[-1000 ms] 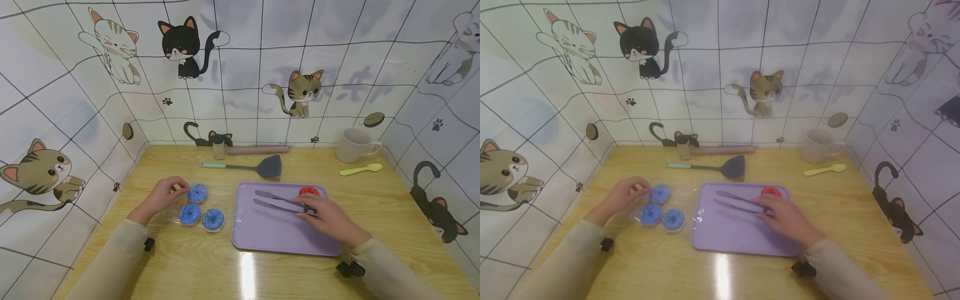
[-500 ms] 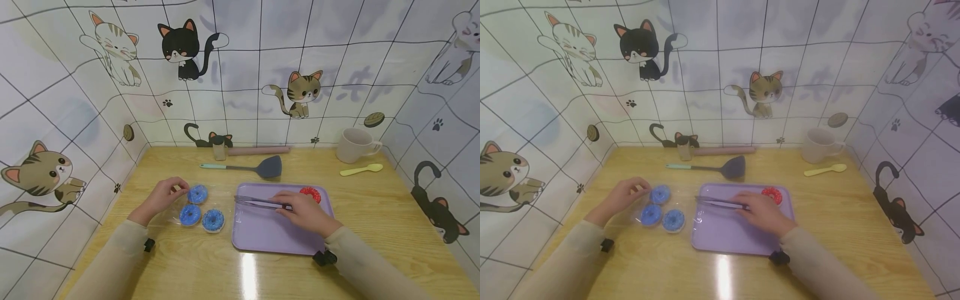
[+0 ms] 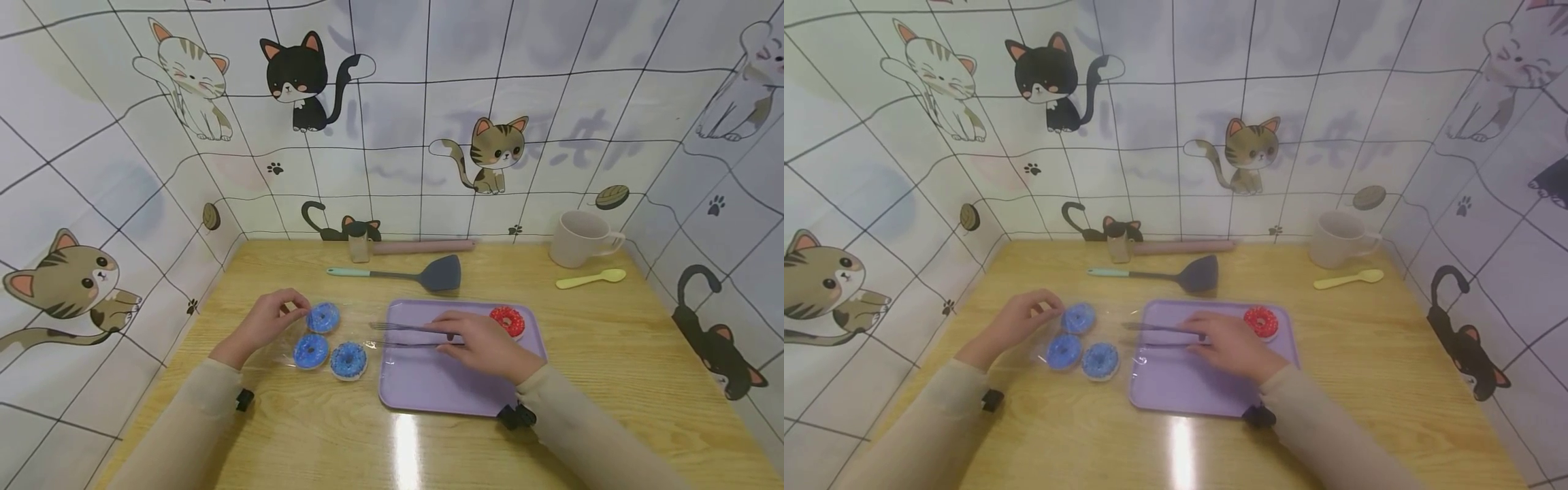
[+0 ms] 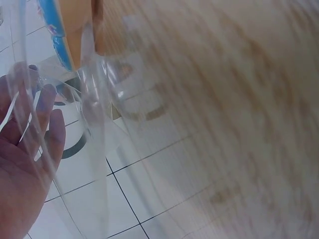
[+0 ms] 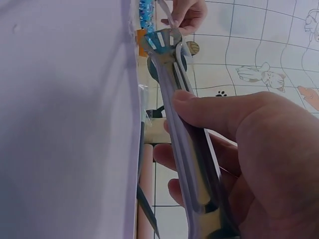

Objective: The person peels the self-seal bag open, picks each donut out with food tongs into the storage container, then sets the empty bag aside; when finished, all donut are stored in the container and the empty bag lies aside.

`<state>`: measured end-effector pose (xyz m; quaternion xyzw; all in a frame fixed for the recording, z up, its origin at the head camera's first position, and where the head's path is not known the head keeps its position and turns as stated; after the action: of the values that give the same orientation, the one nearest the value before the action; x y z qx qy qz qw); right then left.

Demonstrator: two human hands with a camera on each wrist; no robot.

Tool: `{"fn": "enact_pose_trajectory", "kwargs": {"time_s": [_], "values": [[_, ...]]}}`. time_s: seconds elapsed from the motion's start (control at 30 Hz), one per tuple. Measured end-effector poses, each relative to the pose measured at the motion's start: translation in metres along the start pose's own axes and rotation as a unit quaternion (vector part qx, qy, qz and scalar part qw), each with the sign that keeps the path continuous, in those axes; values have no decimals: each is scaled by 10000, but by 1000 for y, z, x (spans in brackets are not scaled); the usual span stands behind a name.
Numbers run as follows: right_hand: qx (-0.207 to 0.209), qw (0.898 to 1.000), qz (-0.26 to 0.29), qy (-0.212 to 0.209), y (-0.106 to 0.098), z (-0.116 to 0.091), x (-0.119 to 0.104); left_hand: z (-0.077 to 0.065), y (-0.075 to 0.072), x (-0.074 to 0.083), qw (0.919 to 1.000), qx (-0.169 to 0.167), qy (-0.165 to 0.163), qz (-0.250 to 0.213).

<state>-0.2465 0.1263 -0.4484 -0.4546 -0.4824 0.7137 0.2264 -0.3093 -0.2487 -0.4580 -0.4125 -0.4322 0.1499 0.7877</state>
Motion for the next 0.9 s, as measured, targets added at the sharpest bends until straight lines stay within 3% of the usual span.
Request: {"fn": "enact_pose_trajectory", "kwargs": {"time_s": [0.33,0.9], "values": [[-551,9980,124,-301,5,4,-5,-2,0,-3,10000,37,49,-35],[-783,9949,378,-503,17,17,-9,-4,2,-1,10000,-38,-18,-85]]}}
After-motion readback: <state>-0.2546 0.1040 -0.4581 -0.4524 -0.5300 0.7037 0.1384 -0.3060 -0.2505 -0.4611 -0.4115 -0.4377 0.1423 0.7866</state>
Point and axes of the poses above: each hand's wrist, its own z-axis towards the middle knuckle, its own y-axis out of the palm, x = y × z, the point moved 7 cm from there along z, towards the middle knuckle, and after that the axes turned 13 degrees about y, right-handed, at the moved point
